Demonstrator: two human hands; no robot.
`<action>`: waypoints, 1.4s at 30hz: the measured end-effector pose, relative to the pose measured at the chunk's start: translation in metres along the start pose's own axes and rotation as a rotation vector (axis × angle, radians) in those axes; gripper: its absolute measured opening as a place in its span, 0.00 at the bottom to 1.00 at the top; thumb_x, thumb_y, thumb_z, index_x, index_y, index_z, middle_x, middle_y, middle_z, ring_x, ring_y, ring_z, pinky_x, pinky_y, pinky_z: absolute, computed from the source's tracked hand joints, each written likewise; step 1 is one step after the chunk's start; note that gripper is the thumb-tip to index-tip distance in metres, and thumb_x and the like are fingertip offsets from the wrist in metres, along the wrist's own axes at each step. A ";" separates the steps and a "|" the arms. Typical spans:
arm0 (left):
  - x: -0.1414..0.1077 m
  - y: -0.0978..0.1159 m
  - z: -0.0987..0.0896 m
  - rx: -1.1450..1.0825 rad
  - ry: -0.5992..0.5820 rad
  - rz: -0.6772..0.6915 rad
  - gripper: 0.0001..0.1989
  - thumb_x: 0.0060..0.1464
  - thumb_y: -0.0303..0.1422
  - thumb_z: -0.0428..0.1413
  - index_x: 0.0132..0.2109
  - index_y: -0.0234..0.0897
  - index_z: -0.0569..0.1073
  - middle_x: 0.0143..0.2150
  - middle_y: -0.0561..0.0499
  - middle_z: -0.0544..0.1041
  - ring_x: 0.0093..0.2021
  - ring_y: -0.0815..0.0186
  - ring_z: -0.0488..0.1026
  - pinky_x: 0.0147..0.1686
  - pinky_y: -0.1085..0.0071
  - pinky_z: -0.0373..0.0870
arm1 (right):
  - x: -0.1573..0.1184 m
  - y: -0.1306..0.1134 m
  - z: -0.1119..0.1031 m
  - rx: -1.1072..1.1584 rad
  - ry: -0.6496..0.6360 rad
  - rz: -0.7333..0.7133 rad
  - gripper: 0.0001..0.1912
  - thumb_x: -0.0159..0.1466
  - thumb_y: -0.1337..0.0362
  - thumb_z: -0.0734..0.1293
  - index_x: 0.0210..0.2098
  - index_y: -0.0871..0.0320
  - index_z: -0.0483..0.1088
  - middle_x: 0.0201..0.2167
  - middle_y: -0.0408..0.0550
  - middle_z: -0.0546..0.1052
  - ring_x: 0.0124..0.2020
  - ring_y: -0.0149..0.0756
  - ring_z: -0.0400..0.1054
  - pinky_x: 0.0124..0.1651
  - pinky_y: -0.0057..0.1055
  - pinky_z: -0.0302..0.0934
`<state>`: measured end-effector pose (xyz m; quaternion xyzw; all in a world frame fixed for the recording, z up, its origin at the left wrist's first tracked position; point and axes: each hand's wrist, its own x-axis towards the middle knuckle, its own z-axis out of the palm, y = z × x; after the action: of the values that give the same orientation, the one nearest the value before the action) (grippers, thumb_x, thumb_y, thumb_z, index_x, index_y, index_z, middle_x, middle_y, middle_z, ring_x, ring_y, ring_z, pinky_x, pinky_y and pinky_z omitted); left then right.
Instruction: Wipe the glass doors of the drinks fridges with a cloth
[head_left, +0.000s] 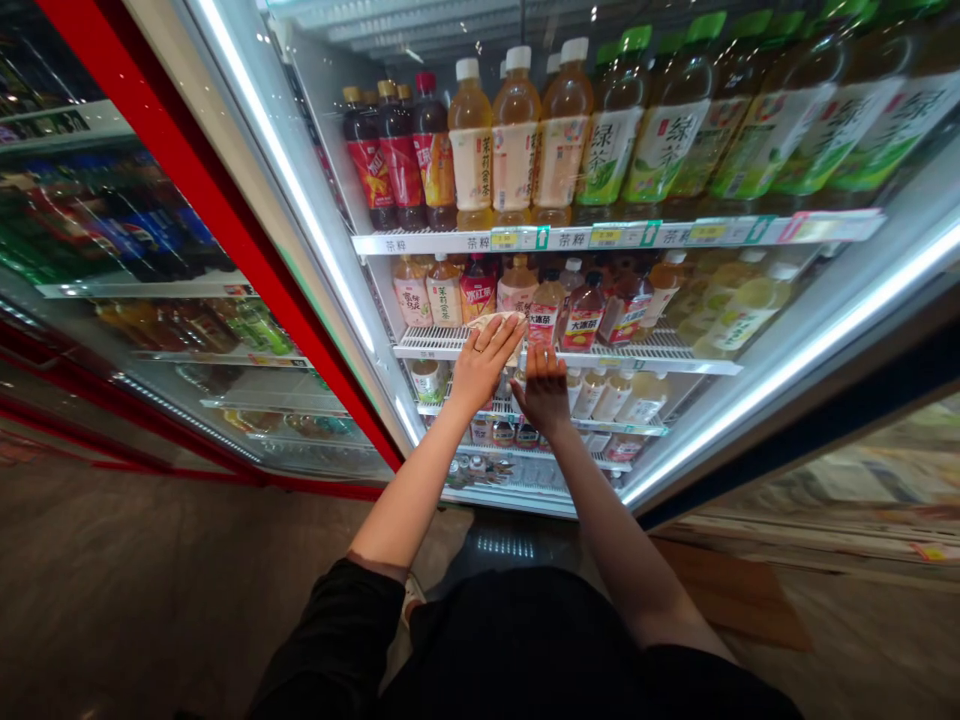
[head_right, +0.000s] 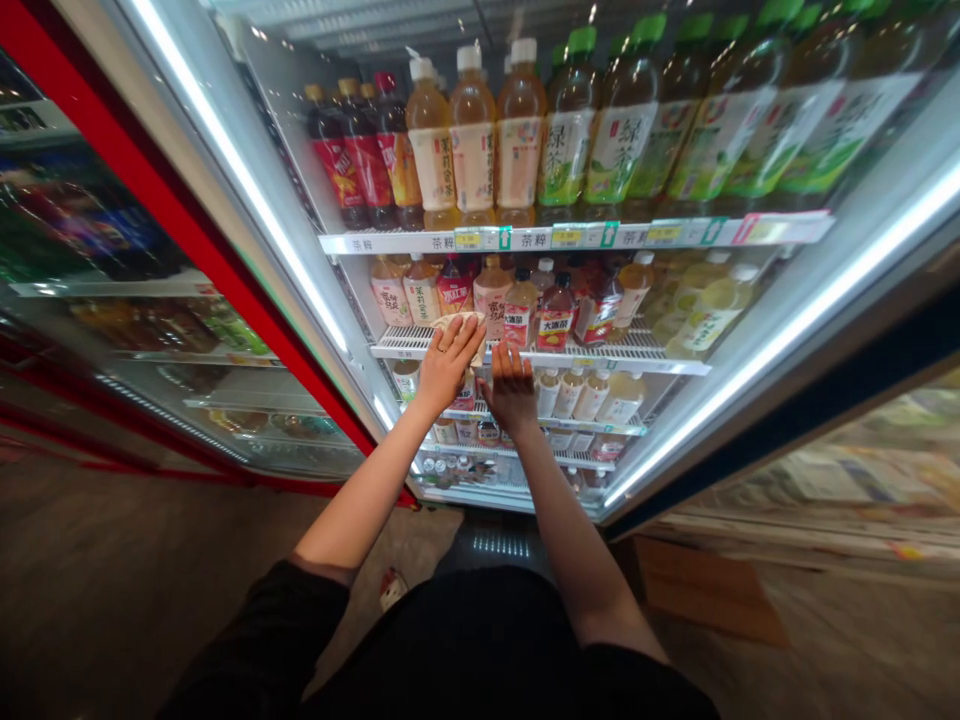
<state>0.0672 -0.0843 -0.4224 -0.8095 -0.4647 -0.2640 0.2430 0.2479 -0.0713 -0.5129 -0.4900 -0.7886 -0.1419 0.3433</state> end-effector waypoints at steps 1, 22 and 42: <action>-0.003 -0.004 -0.002 0.001 -0.025 0.039 0.39 0.69 0.21 0.47 0.82 0.44 0.53 0.80 0.47 0.63 0.82 0.58 0.55 0.79 0.54 0.58 | 0.000 0.001 0.000 0.001 0.001 -0.004 0.36 0.79 0.52 0.54 0.79 0.65 0.53 0.78 0.67 0.63 0.80 0.54 0.52 0.80 0.60 0.46; -0.018 -0.017 -0.006 -0.017 0.091 -0.110 0.43 0.67 0.17 0.45 0.83 0.46 0.46 0.80 0.45 0.63 0.82 0.56 0.54 0.79 0.51 0.56 | 0.002 -0.005 -0.001 0.000 -0.019 0.032 0.36 0.79 0.50 0.55 0.79 0.64 0.54 0.77 0.67 0.64 0.79 0.56 0.54 0.81 0.63 0.44; -0.038 -0.039 -0.004 0.009 -0.003 0.001 0.36 0.69 0.19 0.47 0.80 0.48 0.60 0.78 0.49 0.68 0.80 0.62 0.58 0.79 0.58 0.56 | 0.002 -0.029 0.002 0.038 -0.048 0.005 0.35 0.78 0.56 0.56 0.79 0.64 0.54 0.78 0.65 0.61 0.82 0.53 0.49 0.81 0.60 0.44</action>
<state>0.0158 -0.0924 -0.4385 -0.8091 -0.4657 -0.2606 0.2462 0.2212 -0.0827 -0.5093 -0.4885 -0.7980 -0.1143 0.3339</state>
